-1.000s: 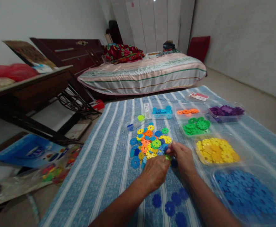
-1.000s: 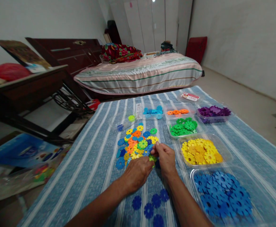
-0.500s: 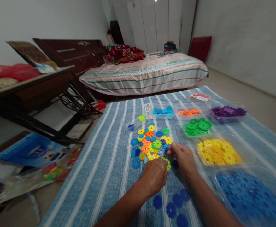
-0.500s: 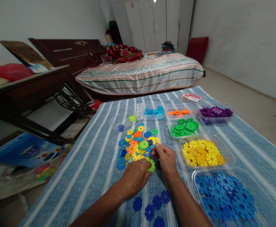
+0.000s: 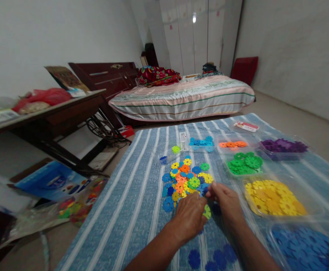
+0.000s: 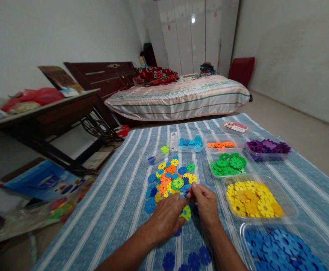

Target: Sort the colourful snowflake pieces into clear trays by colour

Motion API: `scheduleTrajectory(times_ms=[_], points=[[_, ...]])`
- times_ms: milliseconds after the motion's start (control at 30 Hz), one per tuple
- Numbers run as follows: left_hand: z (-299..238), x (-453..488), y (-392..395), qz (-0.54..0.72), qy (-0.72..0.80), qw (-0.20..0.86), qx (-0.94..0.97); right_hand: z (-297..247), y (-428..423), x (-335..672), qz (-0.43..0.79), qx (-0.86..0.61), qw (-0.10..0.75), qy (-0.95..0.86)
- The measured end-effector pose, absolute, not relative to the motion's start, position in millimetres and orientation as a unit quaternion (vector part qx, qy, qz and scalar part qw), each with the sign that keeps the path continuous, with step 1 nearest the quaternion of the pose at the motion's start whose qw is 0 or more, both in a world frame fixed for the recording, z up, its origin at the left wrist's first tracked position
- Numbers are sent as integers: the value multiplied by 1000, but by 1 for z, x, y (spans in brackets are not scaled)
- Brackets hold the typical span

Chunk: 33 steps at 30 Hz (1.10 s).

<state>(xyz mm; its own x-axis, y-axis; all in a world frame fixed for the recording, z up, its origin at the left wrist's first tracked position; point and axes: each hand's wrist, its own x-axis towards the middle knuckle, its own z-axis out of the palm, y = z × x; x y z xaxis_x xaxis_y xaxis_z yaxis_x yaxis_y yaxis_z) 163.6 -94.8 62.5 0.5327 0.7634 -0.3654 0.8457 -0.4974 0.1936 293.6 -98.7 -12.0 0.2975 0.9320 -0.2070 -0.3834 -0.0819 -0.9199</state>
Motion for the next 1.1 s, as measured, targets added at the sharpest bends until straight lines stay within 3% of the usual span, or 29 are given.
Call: scheduleTrajectory(times_ms=[500, 800, 967, 1100], points=[[64, 159, -96, -60, 471, 207, 856, -8, -99, 294, 523, -528, 601, -294], [64, 140, -60, 110, 490, 491, 712, -7, -100, 292, 506, -542, 594, -312], [99, 112, 9, 287, 548, 394, 680, -7, -100, 293, 482, -563, 577, -343], [111, 97, 77, 324, 606, 275, 673, -14, -100, 293, 473, -563, 574, -360]])
